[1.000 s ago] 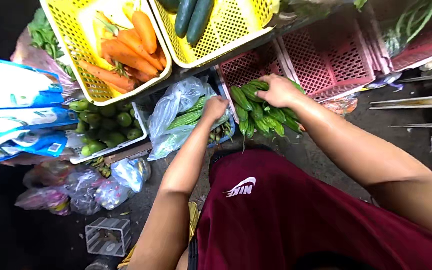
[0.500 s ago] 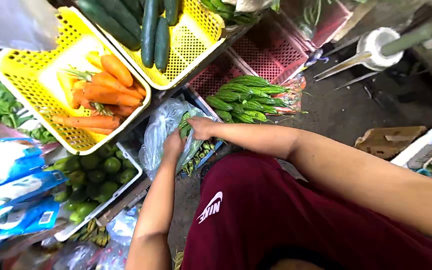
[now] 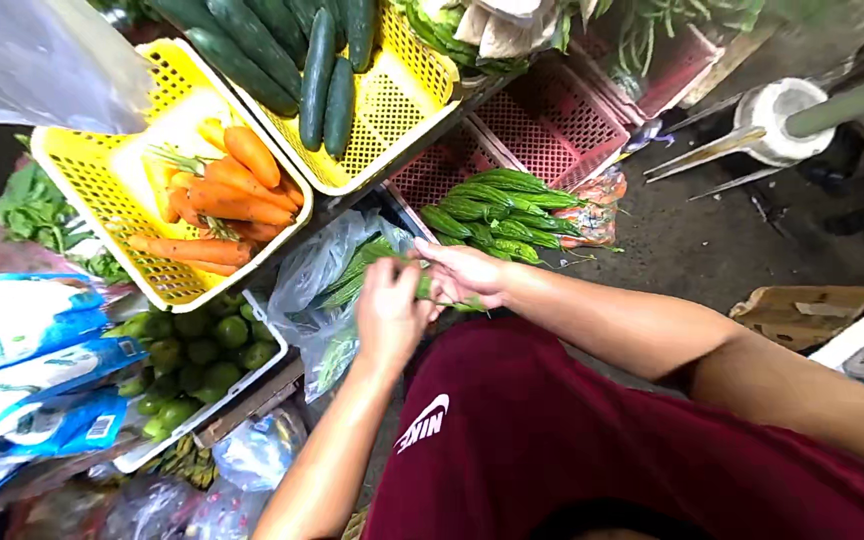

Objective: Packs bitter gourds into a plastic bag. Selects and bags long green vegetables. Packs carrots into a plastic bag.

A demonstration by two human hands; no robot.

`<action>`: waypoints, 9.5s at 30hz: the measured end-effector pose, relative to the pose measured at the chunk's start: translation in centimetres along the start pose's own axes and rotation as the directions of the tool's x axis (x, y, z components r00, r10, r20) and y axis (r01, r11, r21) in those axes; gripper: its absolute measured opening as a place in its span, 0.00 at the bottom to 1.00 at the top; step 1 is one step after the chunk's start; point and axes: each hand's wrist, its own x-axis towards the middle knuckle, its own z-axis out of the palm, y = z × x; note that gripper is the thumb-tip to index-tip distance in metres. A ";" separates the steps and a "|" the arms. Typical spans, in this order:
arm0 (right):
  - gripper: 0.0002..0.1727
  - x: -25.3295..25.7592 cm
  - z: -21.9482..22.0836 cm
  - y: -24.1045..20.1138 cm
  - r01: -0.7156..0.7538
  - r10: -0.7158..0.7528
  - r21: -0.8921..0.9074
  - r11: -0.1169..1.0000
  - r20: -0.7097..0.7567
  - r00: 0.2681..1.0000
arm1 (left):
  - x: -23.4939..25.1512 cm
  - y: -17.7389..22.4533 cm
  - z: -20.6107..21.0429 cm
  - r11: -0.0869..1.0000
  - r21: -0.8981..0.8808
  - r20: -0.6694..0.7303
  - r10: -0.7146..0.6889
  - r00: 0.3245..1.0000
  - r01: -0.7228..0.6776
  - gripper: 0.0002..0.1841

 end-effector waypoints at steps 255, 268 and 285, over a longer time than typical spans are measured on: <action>0.56 12.2 1.5 9.7 -0.213 -0.225 -0.976 0.040 -0.216 0.950 | -7.6 -14.6 8.0 0.826 0.310 0.466 -0.563 0.682 0.470 0.34; 0.26 9.0 0.0 11.0 -0.205 -0.119 -0.959 0.197 -0.231 0.966 | 0.3 -12.9 14.5 0.850 0.492 0.706 -0.515 0.486 0.186 0.33; 0.50 1.4 -3.2 8.7 0.020 -0.297 -0.806 0.591 -0.194 0.935 | -6.2 -5.5 3.0 0.894 0.382 0.656 -0.440 0.613 0.234 0.35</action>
